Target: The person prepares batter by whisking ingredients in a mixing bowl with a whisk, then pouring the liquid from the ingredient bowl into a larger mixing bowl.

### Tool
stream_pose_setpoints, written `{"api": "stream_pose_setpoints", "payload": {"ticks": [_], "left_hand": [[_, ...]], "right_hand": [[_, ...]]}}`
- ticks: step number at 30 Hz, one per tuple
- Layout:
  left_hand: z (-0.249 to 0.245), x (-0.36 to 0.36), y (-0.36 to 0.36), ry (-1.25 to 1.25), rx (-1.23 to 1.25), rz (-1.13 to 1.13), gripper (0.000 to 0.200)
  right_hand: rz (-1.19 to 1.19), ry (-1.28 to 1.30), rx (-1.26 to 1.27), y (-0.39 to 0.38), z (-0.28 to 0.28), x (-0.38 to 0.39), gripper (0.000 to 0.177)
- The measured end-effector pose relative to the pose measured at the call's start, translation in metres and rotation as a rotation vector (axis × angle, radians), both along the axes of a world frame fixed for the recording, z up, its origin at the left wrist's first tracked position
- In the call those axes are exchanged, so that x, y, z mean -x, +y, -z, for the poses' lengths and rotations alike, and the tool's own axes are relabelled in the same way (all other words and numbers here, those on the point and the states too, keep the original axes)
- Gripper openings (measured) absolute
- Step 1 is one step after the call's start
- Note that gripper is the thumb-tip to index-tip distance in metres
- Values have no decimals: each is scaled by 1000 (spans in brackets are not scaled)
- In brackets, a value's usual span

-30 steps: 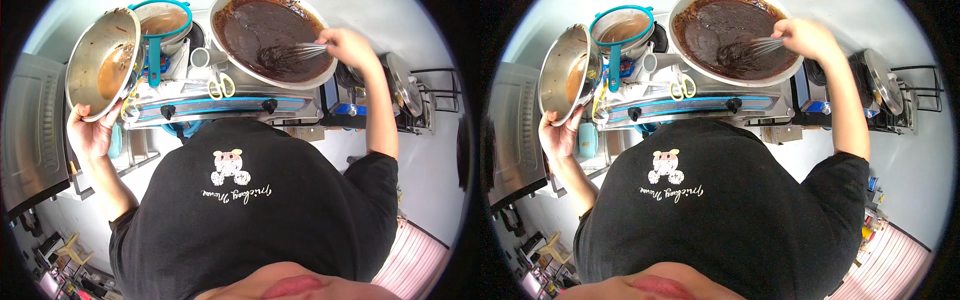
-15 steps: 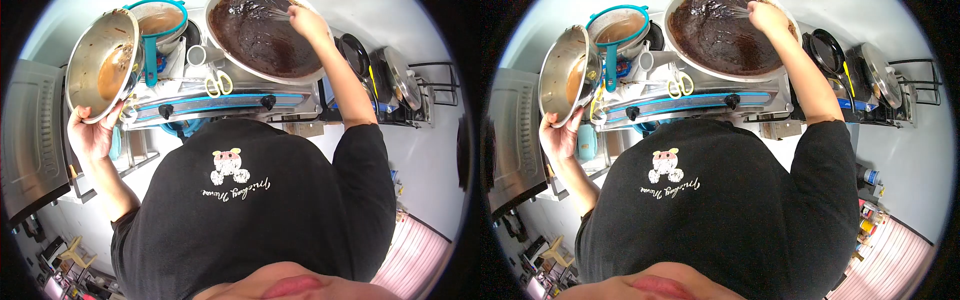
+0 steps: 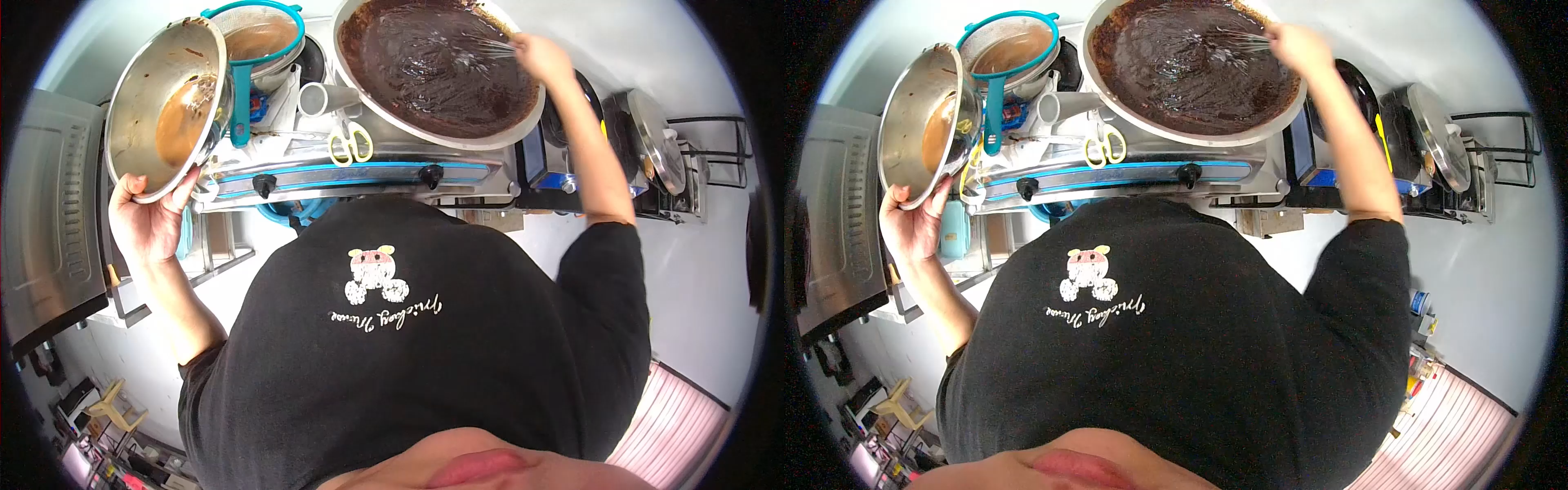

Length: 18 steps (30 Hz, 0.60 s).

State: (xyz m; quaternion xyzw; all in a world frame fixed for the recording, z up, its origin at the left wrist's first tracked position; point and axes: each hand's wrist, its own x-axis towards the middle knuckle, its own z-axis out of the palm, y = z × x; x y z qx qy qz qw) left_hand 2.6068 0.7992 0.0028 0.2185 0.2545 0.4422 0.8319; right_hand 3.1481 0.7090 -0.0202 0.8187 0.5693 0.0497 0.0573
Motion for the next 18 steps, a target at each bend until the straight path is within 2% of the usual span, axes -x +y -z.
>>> {"api": "stream_pose_setpoints", "payload": {"ticks": [1, 3, 5, 7, 12, 14, 18], "left_hand": [[-1, -3, -1, 21, -16, -8, 57], [-1, -9, -5, 31, -11, -31, 57], [-3, -14, -8, 49, -6, -50, 57], [-5, -20, -11, 59, -24, -79, 58], [-9, -30, -21, 49, 1, -103, 57], [-10, -32, -29, 51, 8, -123, 56], [-15, -39, -46, 65, 5, -150, 56]], "right_hand": [[-21, 11, -89, 6, 10, 6, 25], [-134, 85, -38, 6, 25, 28, 24], [-144, 147, -3, -12, 9, 44, 21], [-274, 199, 180, -29, -11, 31, 21], [-225, 74, 215, -4, -26, -45, 23], [-244, -63, -3, 10, -22, -45, 21], [-291, -76, -111, 20, -35, -23, 24]]}}
